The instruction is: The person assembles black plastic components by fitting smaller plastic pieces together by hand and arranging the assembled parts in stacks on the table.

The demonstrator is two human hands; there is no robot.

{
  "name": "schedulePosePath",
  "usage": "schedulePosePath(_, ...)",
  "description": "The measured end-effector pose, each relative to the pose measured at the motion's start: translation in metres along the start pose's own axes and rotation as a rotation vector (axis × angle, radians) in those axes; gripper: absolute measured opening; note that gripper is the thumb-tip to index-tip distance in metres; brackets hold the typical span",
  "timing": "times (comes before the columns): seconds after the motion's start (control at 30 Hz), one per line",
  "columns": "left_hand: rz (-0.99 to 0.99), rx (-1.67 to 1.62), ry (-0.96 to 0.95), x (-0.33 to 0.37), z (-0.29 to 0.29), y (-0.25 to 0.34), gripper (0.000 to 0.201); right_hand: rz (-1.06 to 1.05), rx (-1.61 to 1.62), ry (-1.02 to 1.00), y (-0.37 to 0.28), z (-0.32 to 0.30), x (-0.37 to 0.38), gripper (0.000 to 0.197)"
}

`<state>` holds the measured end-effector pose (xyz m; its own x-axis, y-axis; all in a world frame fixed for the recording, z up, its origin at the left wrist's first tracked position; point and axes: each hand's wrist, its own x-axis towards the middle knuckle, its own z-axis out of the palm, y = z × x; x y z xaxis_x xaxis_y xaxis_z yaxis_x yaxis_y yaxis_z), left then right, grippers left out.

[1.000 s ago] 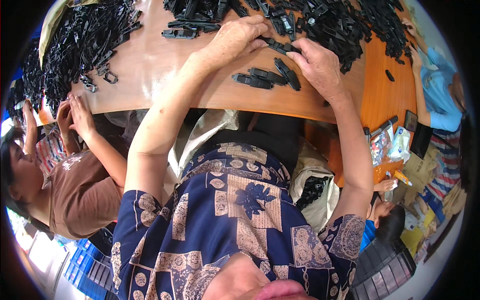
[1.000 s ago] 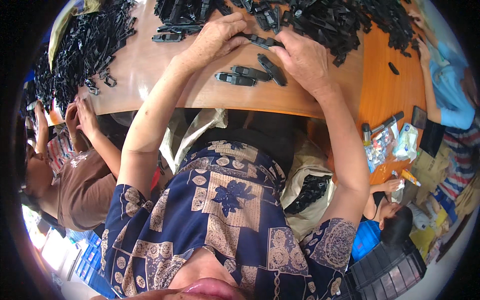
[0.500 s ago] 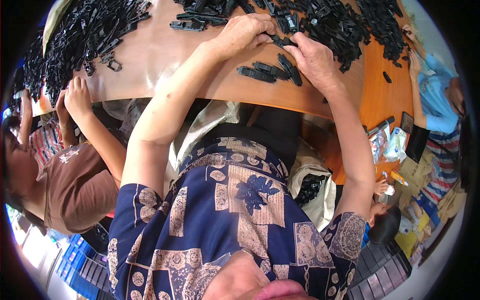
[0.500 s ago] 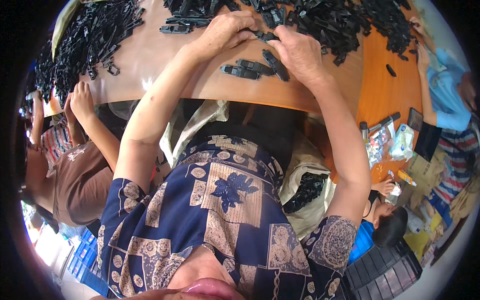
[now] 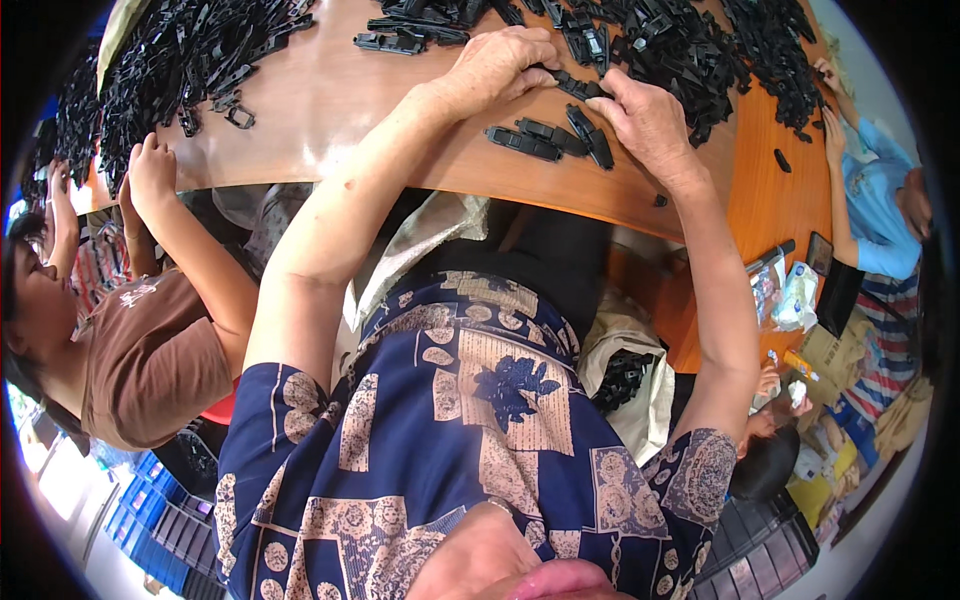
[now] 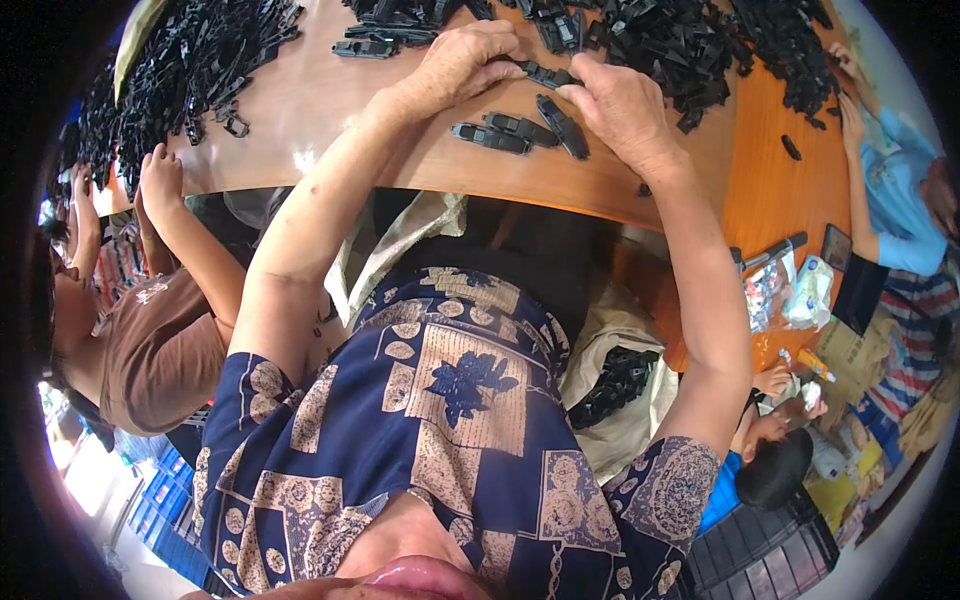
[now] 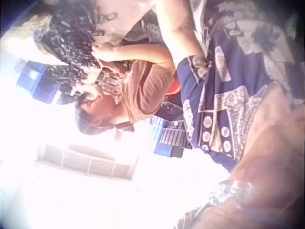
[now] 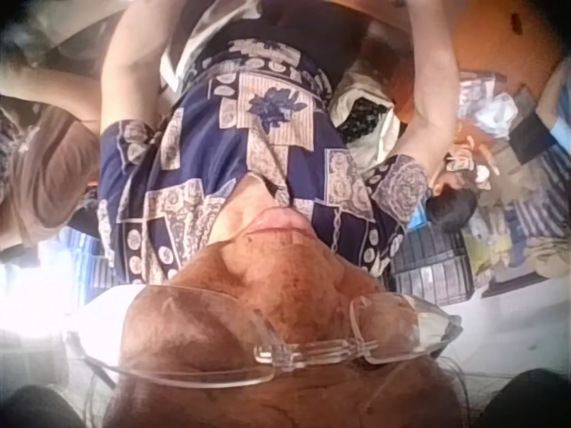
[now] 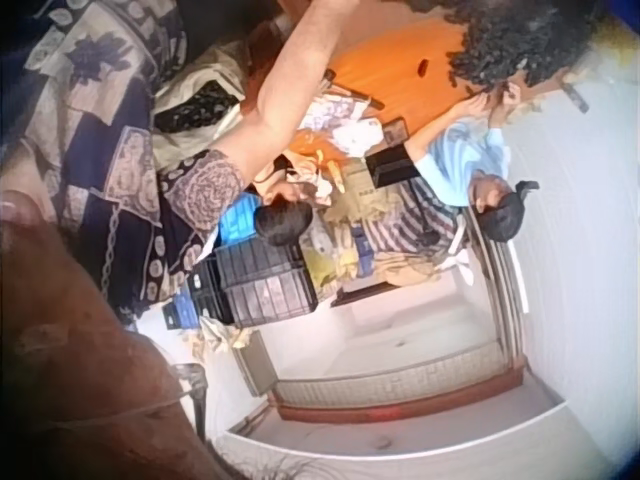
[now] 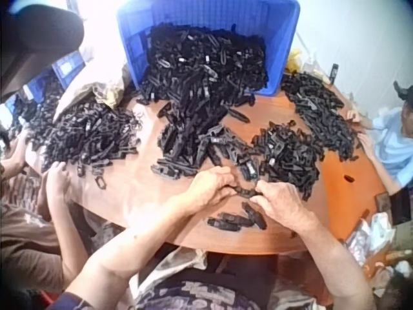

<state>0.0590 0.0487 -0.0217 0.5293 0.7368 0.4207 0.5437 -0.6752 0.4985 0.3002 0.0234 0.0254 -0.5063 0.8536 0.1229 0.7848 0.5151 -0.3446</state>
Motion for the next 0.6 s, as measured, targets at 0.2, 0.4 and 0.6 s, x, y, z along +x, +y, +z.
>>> schedulePosePath(0.2, -0.01, -0.013, 0.005, -0.002, 0.004, 0.001, 0.018, 0.025, 0.038, 0.055, -0.006, 0.016, 0.009, 0.027)
schedulePosePath(0.4, -0.253, -0.19, 0.355, -0.046, -0.017, 0.052, 0.014, 0.088, 0.167, 0.117, -0.003, 0.02, -0.012, 0.031)
schedulePosePath(0.6, -0.914, -1.272, 0.337, -0.157, 0.013, 0.132, 0.022, -0.006, 0.074, 0.388, -0.038, 0.055, -0.031, 0.027)
